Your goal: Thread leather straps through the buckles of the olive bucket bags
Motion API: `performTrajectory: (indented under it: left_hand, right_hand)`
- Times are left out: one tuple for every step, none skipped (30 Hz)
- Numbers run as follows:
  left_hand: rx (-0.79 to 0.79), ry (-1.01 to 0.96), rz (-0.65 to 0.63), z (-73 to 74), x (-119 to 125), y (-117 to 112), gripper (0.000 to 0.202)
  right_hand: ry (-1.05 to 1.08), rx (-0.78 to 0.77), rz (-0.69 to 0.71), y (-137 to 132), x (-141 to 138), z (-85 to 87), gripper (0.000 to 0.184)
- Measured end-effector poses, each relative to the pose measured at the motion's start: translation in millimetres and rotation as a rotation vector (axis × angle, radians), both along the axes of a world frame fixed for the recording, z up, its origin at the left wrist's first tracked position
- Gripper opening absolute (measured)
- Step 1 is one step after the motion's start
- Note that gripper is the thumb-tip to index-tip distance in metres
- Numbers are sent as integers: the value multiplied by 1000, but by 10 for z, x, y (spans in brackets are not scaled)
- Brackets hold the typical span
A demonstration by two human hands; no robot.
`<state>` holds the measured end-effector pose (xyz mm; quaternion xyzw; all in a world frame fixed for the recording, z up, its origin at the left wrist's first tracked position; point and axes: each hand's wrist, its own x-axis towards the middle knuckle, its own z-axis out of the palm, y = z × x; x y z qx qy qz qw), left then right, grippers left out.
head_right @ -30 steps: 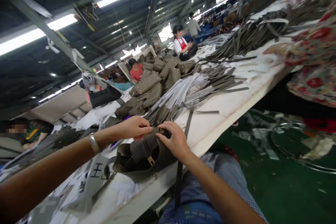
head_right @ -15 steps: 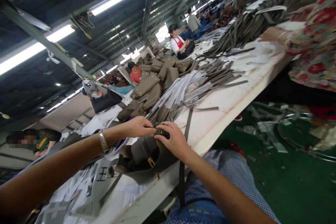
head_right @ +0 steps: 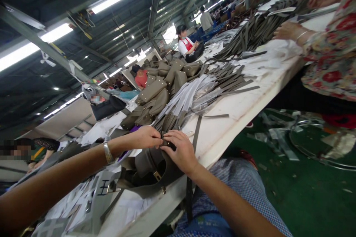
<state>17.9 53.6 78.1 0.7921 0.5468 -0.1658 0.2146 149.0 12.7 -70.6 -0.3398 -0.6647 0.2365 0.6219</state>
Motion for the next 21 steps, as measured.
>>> performTrajectory:
  left_hand:
    - [16,-2,-15,-31,-7,-3,26]
    - [34,-7,-31,-61,-17,-11,27]
    - [54,-14,-47,-88,-28,-24,28]
    - [78,-25,-65,-108,-43,-41,29]
    - [104,-38,-80,-120,-61,-61,30]
    - [118,-48,-94,-121,-83,-83,32]
    - [120,-56,-105,-112,-108,-108,35]
    - [111,-65,-112,-92,-136,-133,37]
    - [94,-79,-115,-66,-164,-159,39]
    - [71,-94,-113,-35,-192,-185,39]
    - [48,-109,-106,-6,-216,-209,38]
    - [37,-120,-96,19,-236,-229,37]
    - [33,-124,-82,37,-248,-246,36]
    - [33,-121,-68,45,-253,-257,35]
    - [40,-116,-55,43,-251,-262,34]
    - [52,-111,-48,32,-244,-263,34]
    - [65,-111,-45,15,-234,-260,34]
    - [76,-114,-45,-5,-224,-255,33]
    - [83,-116,-47,-25,-215,-250,32]
    - [90,-119,-51,-43,-210,-245,32]
    - [98,-121,-58,-58,-209,-244,33]
  right_hand:
    - [5,-5,2,-1,-6,-4,22]
    - [8,-11,6,-3,-12,-6,22]
    - [11,-18,10,-7,-17,-8,22]
    - [13,-28,12,-10,-18,-9,22]
    - [15,-38,13,-13,-15,-9,21]
    - [13,-47,16,-14,-7,-8,21]
    - [8,-55,20,-13,5,-6,22]
    - [-2,-62,26,-11,22,-4,22]
    - [-13,-68,32,-8,41,-2,23]
    - [-23,-74,37,-4,61,1,24]
    - [-33,-83,41,-1,77,5,25]
    - [-40,-91,46,1,89,10,25]
    - [-48,-97,52,0,93,15,25]
    - [-54,-102,59,-3,90,22,25]
    - [-58,-107,64,-8,80,28,25]
    - [-57,-112,65,-14,64,33,24]
    - [-50,-119,59,-22,46,36,24]
    - [-38,-126,52,-29,29,37,23]
    - [-27,-133,48,-37,15,35,22]
    - [-19,-138,46,-44,8,31,22]
    - [-16,-142,46,-49,9,26,23]
